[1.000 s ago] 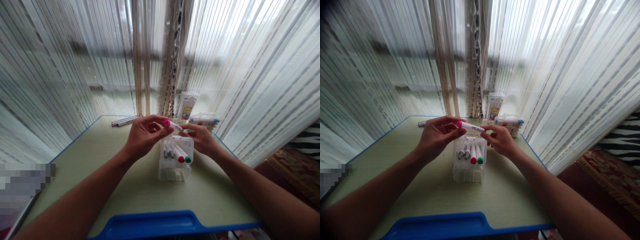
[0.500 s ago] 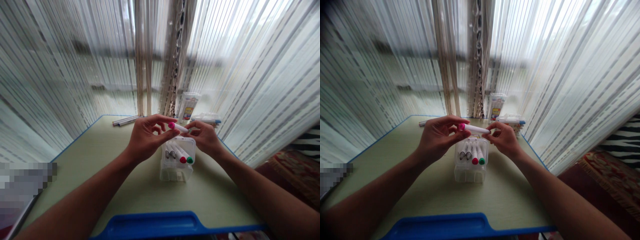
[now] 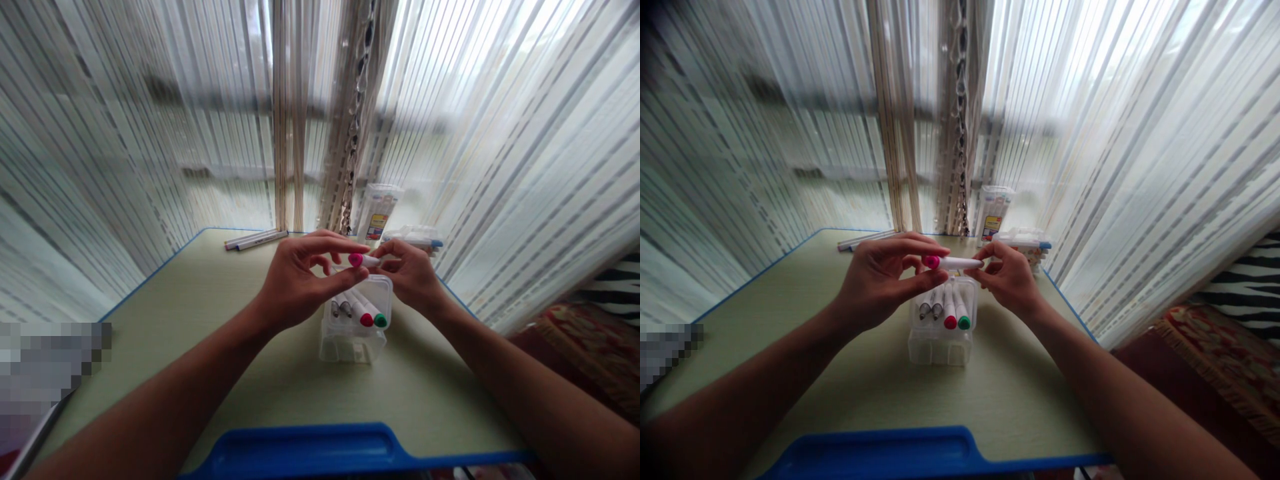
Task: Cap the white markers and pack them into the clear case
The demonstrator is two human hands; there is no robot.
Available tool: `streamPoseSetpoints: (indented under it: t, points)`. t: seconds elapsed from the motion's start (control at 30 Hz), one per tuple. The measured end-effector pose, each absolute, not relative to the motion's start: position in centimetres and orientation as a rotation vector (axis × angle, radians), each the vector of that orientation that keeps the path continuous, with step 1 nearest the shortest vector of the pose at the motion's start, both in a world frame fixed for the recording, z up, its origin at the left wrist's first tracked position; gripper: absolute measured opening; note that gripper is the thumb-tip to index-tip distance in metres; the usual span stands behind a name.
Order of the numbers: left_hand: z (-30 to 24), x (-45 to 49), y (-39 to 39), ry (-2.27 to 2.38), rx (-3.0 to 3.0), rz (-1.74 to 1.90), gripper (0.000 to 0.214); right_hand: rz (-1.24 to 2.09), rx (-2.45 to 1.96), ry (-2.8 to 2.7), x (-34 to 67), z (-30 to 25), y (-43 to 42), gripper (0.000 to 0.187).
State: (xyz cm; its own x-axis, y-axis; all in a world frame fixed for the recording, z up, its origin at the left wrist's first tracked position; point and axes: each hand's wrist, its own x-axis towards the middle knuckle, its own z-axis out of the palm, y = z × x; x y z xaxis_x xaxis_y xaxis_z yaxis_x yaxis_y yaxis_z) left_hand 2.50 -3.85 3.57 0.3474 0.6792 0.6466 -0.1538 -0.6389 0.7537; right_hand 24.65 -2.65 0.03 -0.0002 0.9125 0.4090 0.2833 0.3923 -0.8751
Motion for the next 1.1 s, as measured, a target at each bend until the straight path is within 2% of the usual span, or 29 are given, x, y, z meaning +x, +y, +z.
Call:
streamPoseSetpoints:
  t: [0.63,1.1]
  points:
    - [3.2,2.0,-2.1,0.572,1.578,1.506,0.030,0.696,-1.097,-1.518,24.9,-0.5,-2.1,0.045]
    - [2.5,1.5,-0.5,0.697,1.430,1.609,0.029,0.662,-0.993,-1.547,24.7,-0.4,-2.2,0.034]
